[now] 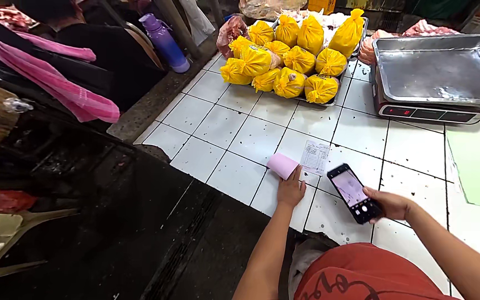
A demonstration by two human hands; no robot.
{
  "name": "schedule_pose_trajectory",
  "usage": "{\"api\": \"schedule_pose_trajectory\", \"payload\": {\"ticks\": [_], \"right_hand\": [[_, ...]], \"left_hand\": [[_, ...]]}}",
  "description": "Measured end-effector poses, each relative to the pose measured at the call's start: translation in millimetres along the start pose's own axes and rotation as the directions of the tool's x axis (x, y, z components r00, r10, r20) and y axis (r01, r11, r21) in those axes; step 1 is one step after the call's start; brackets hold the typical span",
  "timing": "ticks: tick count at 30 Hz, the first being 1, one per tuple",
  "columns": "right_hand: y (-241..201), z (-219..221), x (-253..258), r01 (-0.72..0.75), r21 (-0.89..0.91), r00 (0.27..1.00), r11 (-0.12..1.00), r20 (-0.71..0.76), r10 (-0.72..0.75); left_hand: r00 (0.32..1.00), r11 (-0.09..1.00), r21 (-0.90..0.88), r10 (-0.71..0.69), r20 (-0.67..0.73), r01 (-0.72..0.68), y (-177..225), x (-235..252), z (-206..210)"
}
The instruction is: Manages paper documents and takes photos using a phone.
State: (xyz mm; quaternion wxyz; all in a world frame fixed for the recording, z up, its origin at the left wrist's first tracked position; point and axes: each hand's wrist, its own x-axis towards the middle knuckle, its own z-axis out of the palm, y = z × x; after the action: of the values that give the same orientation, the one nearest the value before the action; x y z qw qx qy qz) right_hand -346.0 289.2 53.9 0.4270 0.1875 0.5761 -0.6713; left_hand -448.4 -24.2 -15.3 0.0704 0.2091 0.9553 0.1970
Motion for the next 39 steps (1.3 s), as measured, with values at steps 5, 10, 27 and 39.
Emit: {"api": "schedule_pose_trajectory", "payload": {"ticks": [5, 10, 27, 39], "right_hand": [[64, -13, -20, -0.102, 0.231, 0.979, 0.967, -0.150, 0.139], [72, -8, -22, -0.039, 0.336, 0.973, 0.941, -0.201, 0.112], [75, -6, -18, -0.013, 0.396, 0.967, 0.918, -0.228, 0.112], [41, -3, -19, -0.119, 0.251, 0.834, 0.961, -0.499, 0.234]], "left_hand": [[0.995, 0.989, -0.118, -0.095, -0.019, 0.092, 10, 32, -19], [0.898, 0.967, -0.040, -0.219, 0.382, 0.253, 14, 91, -58], [0.861, 0.958, 0.283, -0.182, 0.476, 0.047, 6, 152, -84], [0.846, 0.969, 0.234, -0.064, 0.529, -0.073, -14, 173, -86]]}}
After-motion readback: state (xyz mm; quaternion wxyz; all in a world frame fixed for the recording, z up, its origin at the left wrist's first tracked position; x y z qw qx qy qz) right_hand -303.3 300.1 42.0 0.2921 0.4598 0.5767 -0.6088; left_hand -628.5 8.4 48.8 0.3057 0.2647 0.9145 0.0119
